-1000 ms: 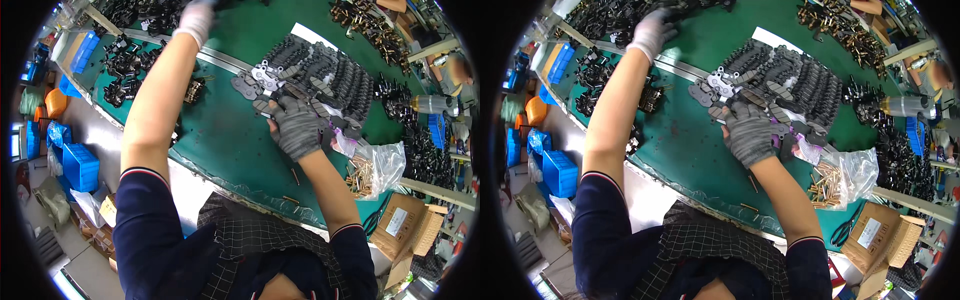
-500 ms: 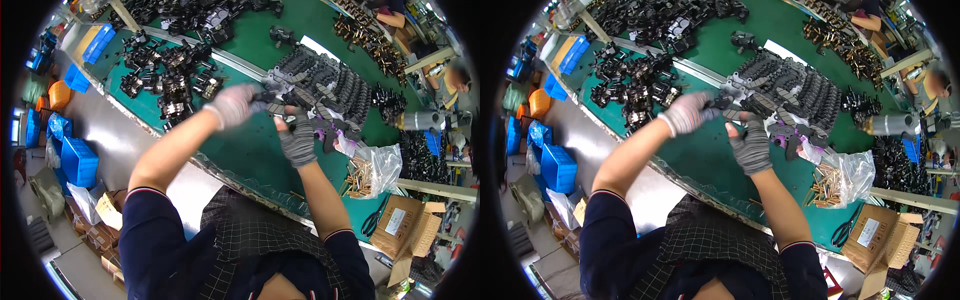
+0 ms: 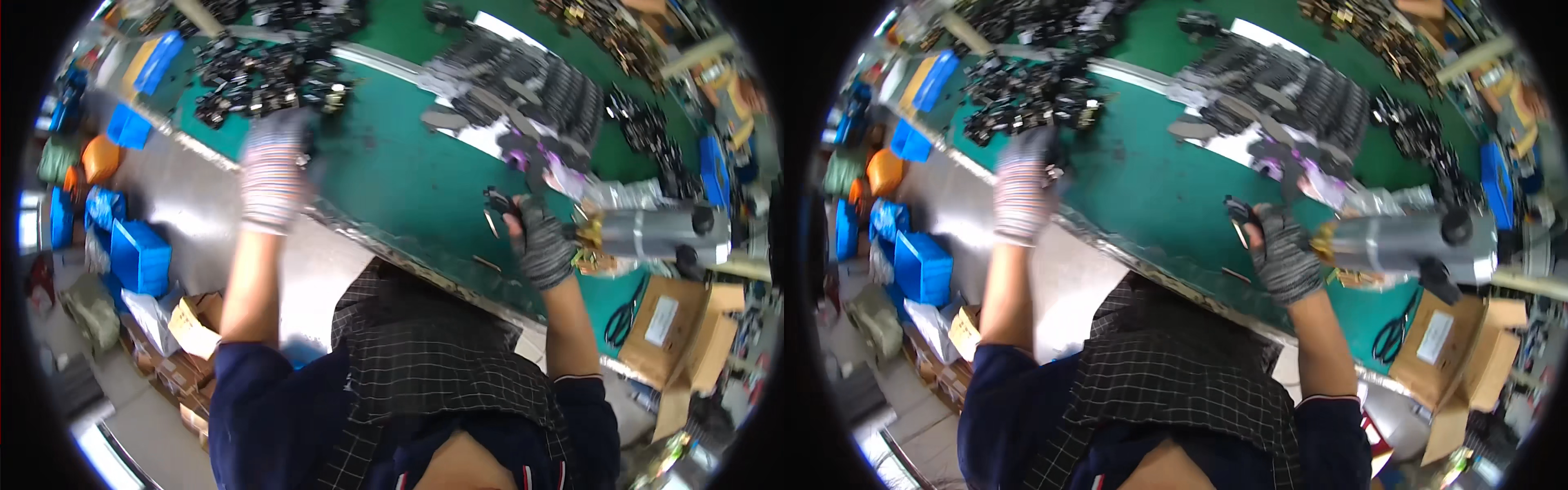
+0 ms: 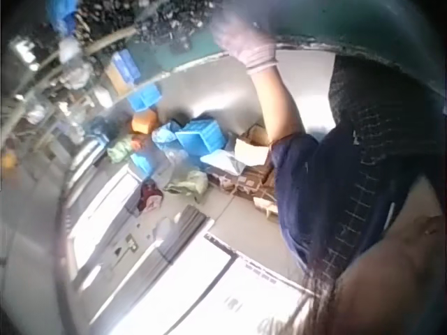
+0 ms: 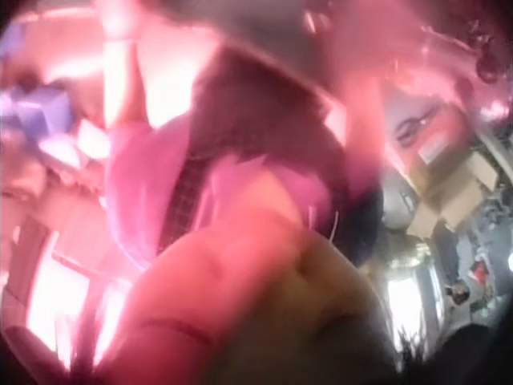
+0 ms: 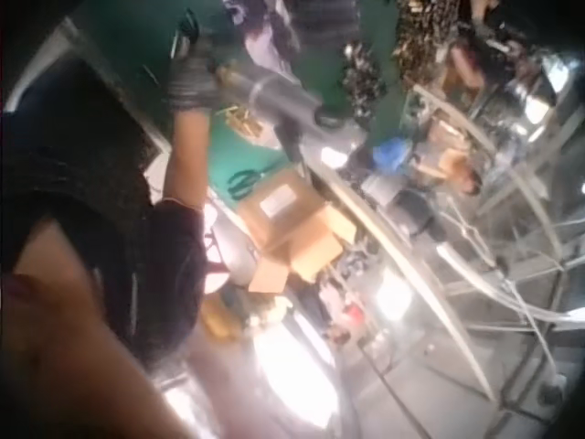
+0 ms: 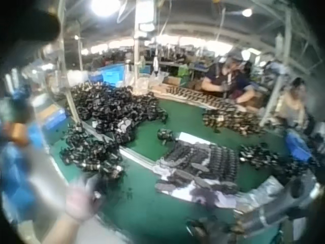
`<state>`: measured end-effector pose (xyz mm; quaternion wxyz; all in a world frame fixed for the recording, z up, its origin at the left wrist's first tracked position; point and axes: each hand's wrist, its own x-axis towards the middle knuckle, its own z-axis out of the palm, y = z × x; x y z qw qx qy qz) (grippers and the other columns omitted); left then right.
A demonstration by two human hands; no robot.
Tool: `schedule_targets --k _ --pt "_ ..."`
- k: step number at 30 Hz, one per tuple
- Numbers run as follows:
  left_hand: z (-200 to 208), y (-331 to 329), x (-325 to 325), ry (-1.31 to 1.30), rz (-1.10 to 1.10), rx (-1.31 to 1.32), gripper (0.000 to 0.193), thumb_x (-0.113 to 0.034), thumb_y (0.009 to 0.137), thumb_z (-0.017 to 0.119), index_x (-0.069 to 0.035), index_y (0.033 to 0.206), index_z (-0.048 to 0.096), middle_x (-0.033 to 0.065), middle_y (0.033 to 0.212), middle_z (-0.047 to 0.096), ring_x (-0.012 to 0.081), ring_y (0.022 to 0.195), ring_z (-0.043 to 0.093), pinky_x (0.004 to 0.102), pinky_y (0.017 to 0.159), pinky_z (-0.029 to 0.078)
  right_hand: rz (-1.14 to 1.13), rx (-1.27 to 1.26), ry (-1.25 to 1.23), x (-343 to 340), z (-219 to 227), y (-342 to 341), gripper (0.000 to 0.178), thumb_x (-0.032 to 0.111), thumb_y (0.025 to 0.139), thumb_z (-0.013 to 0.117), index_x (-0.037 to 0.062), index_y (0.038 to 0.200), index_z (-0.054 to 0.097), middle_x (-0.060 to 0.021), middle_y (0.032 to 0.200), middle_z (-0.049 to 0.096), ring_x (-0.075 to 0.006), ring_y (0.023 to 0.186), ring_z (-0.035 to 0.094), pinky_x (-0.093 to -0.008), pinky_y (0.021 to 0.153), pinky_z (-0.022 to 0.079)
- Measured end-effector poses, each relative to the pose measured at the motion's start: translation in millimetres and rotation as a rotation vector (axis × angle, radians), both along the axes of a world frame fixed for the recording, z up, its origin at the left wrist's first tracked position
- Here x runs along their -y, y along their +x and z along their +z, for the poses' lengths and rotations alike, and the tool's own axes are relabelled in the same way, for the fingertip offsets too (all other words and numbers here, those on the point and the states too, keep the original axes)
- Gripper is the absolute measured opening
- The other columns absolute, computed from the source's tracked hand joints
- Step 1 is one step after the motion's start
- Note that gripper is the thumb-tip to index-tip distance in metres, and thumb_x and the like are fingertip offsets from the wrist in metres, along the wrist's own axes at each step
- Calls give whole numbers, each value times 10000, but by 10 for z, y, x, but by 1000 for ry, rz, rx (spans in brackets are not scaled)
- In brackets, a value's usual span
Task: Assembling small metal components into black plastic housings using a pneumatic screwdriver at a workstation.
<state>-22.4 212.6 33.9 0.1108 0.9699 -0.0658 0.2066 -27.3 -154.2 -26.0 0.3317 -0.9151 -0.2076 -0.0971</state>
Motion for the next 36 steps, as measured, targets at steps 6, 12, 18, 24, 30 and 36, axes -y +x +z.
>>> schedule_targets --k 6,12,18,24,30,36 --pt "-359 -51 -253 141 29 -275 390 -81 786 625 -81 1173 572 174 1107 574 366 980 567 436 840 482 39 -45 -432 672 -198 20 326 148 781 731 50 1067 610 -154 918 596 -316 872 611 -386 753 502" --pt "-115 340 1153 -24 -466 -173 348 -44 767 601 -84 1112 596 150 1074 582 349 954 577 410 809 498 -26 -237 -42 817 -280 46 397 302 787 730 58 1085 632 -161 1043 603 -326 931 619 -393 825 508" --pt "-363 681 1925 113 -671 -127 431 -34 716 636 -116 1138 601 131 1052 598 318 953 584 396 821 509 -40 -244 -142 633 -126 125 362 250 775 745 58 1062 635 -136 1011 619 -323 901 626 -385 801 513" --pt "-321 236 1821 -255 -525 -2 403 -114 745 688 -116 1140 605 133 984 605 315 870 598 407 728 508 30 -100 -139 492 -172 99 318 201 772 729 74 1047 631 -128 1008 620 -322 866 629 -388 748 522" --pt "-724 45 1650 -300 -537 -340 356 -161 760 710 -99 1099 622 121 905 619 317 798 605 411 697 500 155 -17 -99 174 -255 18 305 168 743 738 89 1021 640 -128 1010 621 -293 842 632 -382 691 529" --pt "-795 111 1614 -400 -522 -358 319 -184 741 735 -83 1031 649 115 866 646 318 790 619 399 702 504 104 -97 -43 344 -157 50 281 174 740 760 76 984 660 -129 924 647 -291 795 643 -362 688 529"
